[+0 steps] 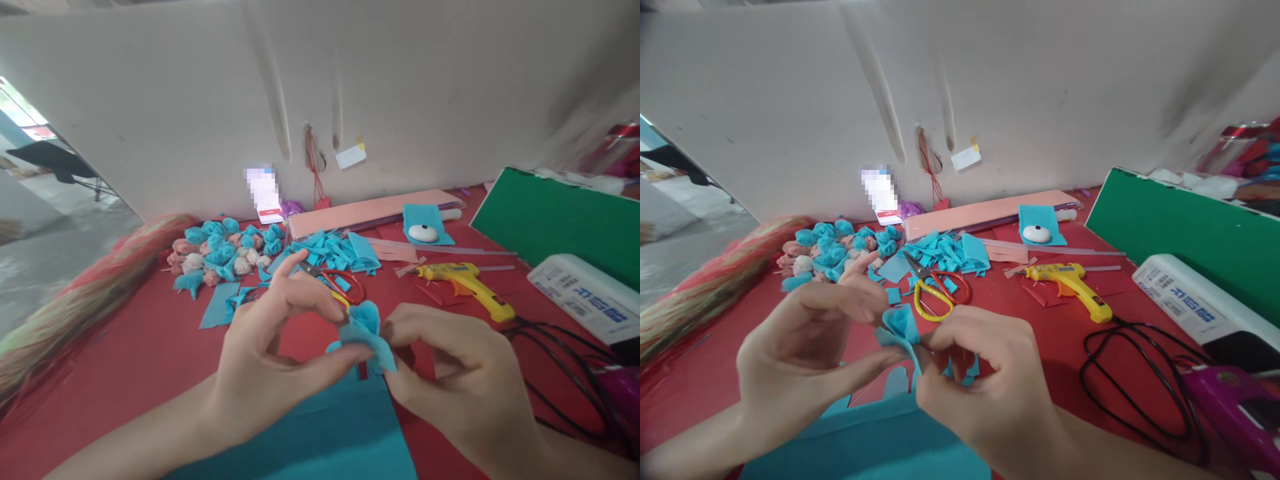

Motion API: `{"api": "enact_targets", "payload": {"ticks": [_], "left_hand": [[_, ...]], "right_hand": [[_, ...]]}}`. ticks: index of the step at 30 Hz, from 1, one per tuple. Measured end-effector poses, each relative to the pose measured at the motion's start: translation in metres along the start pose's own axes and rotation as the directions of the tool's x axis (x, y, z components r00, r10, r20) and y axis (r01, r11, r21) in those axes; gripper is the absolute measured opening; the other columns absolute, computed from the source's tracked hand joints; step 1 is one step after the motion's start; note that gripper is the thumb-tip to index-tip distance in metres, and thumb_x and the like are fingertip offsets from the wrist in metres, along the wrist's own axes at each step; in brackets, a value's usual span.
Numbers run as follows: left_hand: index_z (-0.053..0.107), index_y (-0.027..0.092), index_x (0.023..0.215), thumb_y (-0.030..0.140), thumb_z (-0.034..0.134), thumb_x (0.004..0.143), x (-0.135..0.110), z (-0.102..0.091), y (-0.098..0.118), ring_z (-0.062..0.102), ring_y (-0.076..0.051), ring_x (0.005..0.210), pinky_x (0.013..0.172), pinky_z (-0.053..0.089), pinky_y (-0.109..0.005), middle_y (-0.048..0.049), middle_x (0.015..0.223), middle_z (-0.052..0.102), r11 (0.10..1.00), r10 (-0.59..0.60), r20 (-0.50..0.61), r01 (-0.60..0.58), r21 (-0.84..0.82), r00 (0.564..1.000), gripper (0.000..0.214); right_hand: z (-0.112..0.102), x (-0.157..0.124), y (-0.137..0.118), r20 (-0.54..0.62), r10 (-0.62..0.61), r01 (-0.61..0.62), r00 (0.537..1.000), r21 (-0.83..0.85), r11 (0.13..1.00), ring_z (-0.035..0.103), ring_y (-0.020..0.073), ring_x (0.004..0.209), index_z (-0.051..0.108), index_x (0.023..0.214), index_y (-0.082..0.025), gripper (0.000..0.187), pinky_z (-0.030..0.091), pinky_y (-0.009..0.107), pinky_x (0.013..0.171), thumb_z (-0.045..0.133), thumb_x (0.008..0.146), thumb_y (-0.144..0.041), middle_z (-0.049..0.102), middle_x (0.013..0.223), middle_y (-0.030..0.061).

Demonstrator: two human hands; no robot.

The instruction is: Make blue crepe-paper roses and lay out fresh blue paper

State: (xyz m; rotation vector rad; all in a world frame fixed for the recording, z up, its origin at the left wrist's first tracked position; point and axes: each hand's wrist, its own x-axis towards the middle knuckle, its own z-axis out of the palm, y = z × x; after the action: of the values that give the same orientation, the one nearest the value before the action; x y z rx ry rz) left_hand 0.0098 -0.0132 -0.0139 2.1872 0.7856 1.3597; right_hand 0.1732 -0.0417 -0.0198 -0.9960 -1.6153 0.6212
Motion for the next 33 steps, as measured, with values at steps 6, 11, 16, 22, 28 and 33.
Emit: {"api": "enact_targets", "payload": {"ticks": [6,11,16,22,28,33], "left_hand": [[0.05,0.023,0.084,0.018,0.071,0.069,0.0016,0.0047,-0.002,0.057,-0.013,0.067,0.105,0.027,-0.049,0.0052,0.07,0.062,0.997,0.077,-0.039,-0.077,0.002,0.996,0.026],[0.052,0.026,0.087,0.018,0.072,0.067,0.0016,0.0039,-0.0024,0.056,-0.014,0.067,0.107,0.024,-0.05,0.0054,0.071,0.062,0.983,0.158,-0.056,-0.151,0.107,0.986,0.029],[0.051,0.027,0.087,0.019,0.069,0.069,0.0016,0.0035,-0.0018,0.055,-0.015,0.068,0.107,0.022,-0.052,0.0052,0.071,0.061,0.958,0.203,-0.062,-0.184,0.222,0.977,0.027],[0.049,0.029,0.092,0.021,0.069,0.068,0.0029,0.003,-0.001,0.055,-0.017,0.069,0.107,0.02,-0.053,0.0057,0.068,0.063,0.934,0.229,-0.063,-0.201,0.295,0.971,0.032],[0.05,0.026,0.092,0.024,0.069,0.068,0.0044,0.0015,0.001,0.059,-0.016,0.065,0.104,0.029,-0.052,0.0062,0.066,0.065,0.908,0.242,-0.043,-0.21,0.362,0.969,0.031],[0.05,0.027,0.093,0.021,0.068,0.068,0.0042,0.0013,0.0038,0.059,-0.015,0.065,0.105,0.03,-0.051,0.0059,0.069,0.066,0.891,0.268,-0.059,-0.224,0.394,0.962,0.031]], "right_hand": [[-0.0002,-0.0021,-0.0008,0.0,-0.054,0.053,0.999,-0.05,0.997,0.045,0.0074,0.044,0.052,0.053,-0.016,0.014,0.037,0.017,0.04,0.049,0.061,-0.005,0.05,0.048,-0.0022],[0.0007,0.0002,-0.0002,-0.012,-0.083,0.082,0.996,-0.092,0.992,0.041,0.0048,0.044,0.048,0.052,-0.016,0.015,0.034,0.014,0.041,0.048,0.059,-0.002,0.045,0.048,-0.0046],[0.0006,0.0006,-0.001,-0.01,-0.067,0.066,0.998,-0.096,0.993,0.037,0.0033,0.043,0.043,0.051,-0.017,0.017,0.032,0.012,0.04,0.048,0.058,-0.002,0.04,0.048,-0.0067],[-0.0007,-0.0008,-0.0015,0.017,-0.023,0.024,1.0,-0.05,0.998,0.038,0.0029,0.044,0.047,0.054,-0.017,0.015,0.034,0.011,0.041,0.05,0.06,-0.002,0.044,0.049,-0.007],[0.0005,0.0006,0.0008,0.037,-0.021,0.023,0.999,-0.049,0.999,0.042,0.0032,0.045,0.049,0.055,-0.017,0.015,0.036,0.011,0.042,0.049,0.061,-0.003,0.047,0.05,-0.0064],[0.001,0.0,0.0014,0.053,-0.024,0.025,0.998,-0.017,1.0,0.047,0.0059,0.049,0.05,0.057,-0.018,0.015,0.039,0.013,0.042,0.049,0.063,-0.004,0.051,0.052,-0.0048]]}}
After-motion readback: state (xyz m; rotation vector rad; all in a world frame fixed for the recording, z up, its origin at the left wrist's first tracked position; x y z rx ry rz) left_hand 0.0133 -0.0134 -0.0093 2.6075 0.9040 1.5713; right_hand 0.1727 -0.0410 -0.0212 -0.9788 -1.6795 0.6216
